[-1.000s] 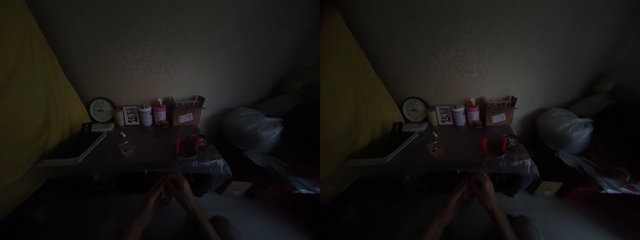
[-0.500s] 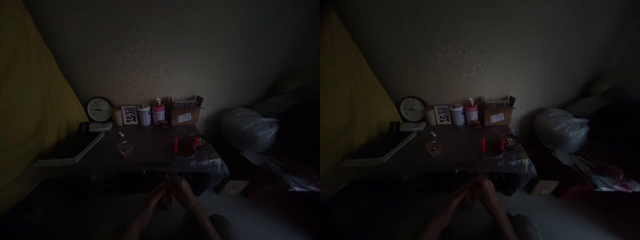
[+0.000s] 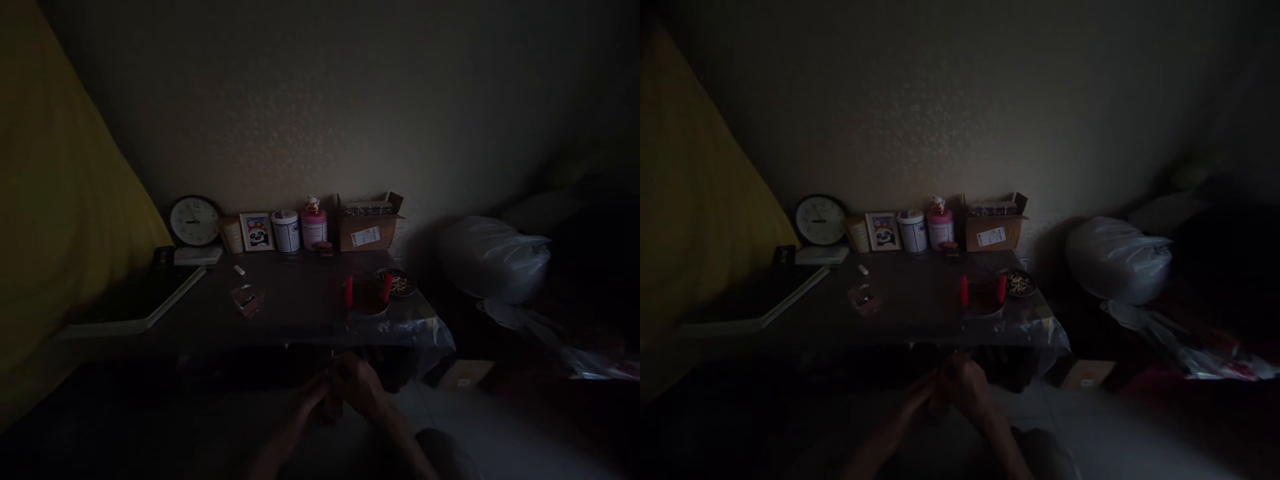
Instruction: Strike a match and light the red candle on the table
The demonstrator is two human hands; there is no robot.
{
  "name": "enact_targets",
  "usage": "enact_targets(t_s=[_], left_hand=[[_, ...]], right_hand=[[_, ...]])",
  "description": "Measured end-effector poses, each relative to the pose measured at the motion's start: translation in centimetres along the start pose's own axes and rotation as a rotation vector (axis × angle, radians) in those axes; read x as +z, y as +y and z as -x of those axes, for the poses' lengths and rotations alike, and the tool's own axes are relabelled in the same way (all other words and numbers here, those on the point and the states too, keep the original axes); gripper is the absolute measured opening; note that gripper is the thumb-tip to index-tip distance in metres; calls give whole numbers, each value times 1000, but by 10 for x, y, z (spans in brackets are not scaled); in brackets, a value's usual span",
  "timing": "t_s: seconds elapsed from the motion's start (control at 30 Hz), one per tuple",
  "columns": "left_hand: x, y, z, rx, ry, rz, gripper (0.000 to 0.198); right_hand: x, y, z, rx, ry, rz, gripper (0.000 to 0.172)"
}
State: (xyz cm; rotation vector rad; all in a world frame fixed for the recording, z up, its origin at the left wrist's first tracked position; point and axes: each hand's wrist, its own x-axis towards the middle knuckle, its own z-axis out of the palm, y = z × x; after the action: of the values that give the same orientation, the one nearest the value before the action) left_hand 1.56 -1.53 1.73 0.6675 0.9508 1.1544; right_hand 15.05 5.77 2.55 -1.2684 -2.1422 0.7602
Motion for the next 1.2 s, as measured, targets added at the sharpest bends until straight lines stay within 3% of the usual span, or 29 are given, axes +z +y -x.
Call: enact_targets(t_s=[0.47,0.73,1.0,1.2], left_hand=[[3,6,5,19,-41,40,33],[-1,4,-3,47,18,119,27],[-7,13,-4,98,185,129,17],[-12,8,-10,99,177,205,25]], right_hand=[[-8,-8,-7,123,45,-518,23],[-12,-11,-5,195,3,-771,27],[-6,-11,-3,171,-54,-914,36],[-12,-12,-1,60,123,-753,17]])
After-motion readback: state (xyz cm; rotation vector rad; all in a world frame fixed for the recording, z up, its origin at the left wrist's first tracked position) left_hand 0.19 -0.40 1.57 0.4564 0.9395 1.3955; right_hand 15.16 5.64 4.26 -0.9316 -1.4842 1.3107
